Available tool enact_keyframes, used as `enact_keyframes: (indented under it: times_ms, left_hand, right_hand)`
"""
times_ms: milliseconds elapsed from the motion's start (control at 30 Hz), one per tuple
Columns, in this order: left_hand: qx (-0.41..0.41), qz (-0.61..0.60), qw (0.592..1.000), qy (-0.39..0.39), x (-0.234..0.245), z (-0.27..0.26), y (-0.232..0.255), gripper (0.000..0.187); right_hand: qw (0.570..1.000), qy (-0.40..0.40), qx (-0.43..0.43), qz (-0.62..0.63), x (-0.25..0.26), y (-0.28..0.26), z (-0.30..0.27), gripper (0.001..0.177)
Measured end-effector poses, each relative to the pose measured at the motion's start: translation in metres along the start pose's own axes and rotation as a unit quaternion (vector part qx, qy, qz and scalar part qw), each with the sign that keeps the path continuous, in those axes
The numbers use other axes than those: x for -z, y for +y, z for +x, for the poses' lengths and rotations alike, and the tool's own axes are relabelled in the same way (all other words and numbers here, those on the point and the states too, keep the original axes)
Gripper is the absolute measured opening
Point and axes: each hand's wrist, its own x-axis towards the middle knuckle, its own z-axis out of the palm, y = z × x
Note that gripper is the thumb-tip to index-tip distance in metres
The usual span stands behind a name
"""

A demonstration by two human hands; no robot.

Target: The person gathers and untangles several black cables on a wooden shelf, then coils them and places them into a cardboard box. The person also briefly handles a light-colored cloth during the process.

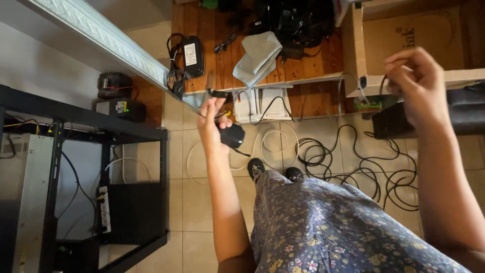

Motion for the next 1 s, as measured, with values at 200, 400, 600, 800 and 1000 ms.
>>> enact_keyframes:
  times_ms: [200,400,600,800,1000]
  left_hand:
    - [0.043,-0.011,0.997,-0.069,-0.041,-0.023,-0.022,0.027]
    - [0.121,-0.027,0.98,-0.153,-0.083,-0.038,-0.046,0.016]
    - [0.157,0.049,0.969,-0.183,-0.119,-0.053,-0.074,0.012]
    - [0.135,0.121,0.964,-0.193,-0.132,-0.073,-0.08,0.019]
    - [0.101,0.085,0.977,-0.166,-0.115,-0.074,-0.098,0.021]
  right_hand:
    - [0.994,-0.046,0.027,-0.099,-0.046,-0.033,-0.015,0.008]
    - [0.982,-0.164,-0.026,-0.093,-0.072,-0.046,-0.015,0.026]
    - [0.982,-0.147,-0.003,-0.115,-0.101,-0.042,-0.018,0.024]
    - [0.993,-0.114,0.016,-0.025,-0.108,-0.02,-0.03,0.012]
    - [0.992,-0.104,-0.005,-0.075,-0.114,-0.011,-0.038,0.009]
